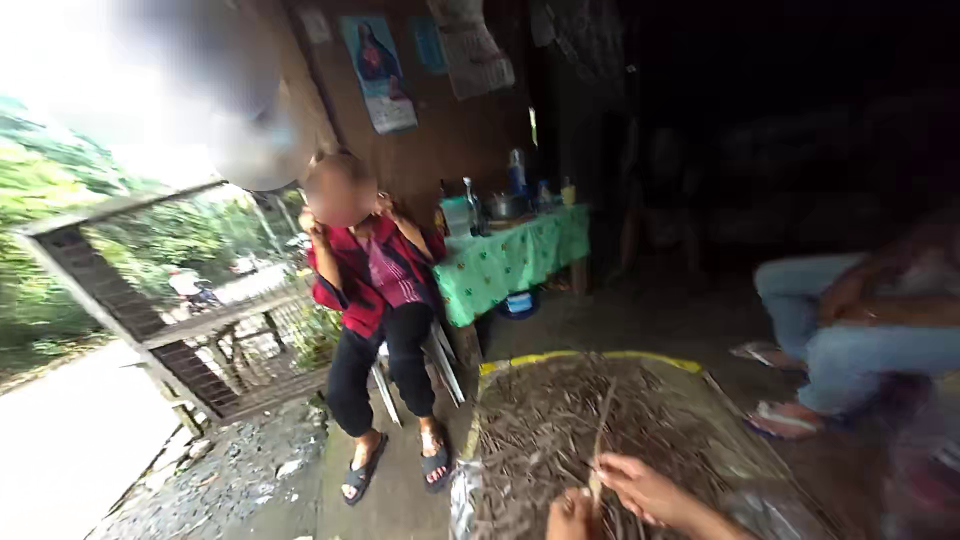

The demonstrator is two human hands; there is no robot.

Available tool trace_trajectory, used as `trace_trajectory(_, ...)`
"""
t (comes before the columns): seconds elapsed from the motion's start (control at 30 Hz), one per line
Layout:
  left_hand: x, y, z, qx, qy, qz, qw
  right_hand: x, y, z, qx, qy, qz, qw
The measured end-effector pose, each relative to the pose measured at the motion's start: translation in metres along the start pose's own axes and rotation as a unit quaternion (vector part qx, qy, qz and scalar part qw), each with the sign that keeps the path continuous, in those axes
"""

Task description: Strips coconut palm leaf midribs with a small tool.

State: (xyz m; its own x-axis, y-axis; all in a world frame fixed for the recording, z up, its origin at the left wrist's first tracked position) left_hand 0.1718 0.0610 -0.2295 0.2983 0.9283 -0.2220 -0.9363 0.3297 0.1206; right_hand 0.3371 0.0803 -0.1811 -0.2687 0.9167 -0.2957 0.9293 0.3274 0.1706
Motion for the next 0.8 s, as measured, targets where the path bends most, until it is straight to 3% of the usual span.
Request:
trace_trajectory(0.17,-0.004,-0.003,0.014,-0.022,0.014,0.022,0.999,-0.017,-0.006,-0.011,-0.024,0.007,-0.023,0.999)
trace_trajectory(0.43,0.003,-0.005,0.022,0.077,-0.021,0.074,0.994,-0.023,-0.023,-0.003,-0.035,0.081,-0.019,0.996)
trace_trajectory(0.7,-0.005,-0.012,0.042,-0.169,0.065,0.017,0.983,-0.016,-0.008,0.006,-0.157,0.274,0.002,0.949)
trace_trajectory(0.8,-0.008,-0.011,0.047,-0.180,0.085,-0.007,0.980,-0.013,0.003,0.003,-0.181,0.274,0.020,0.944)
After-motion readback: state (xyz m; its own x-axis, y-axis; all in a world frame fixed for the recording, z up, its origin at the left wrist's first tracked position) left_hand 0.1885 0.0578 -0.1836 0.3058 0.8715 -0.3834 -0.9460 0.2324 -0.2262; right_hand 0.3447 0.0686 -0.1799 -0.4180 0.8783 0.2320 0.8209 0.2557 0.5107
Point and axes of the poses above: each hand's wrist, its own x-axis towards the middle knuckle, its own y-axis out of the back of the hand, z = x × y, the point moved 3 cm from there along x, towards the middle knuckle, and after that the axes turned 10 degrees about x, right-handed, at the moved point
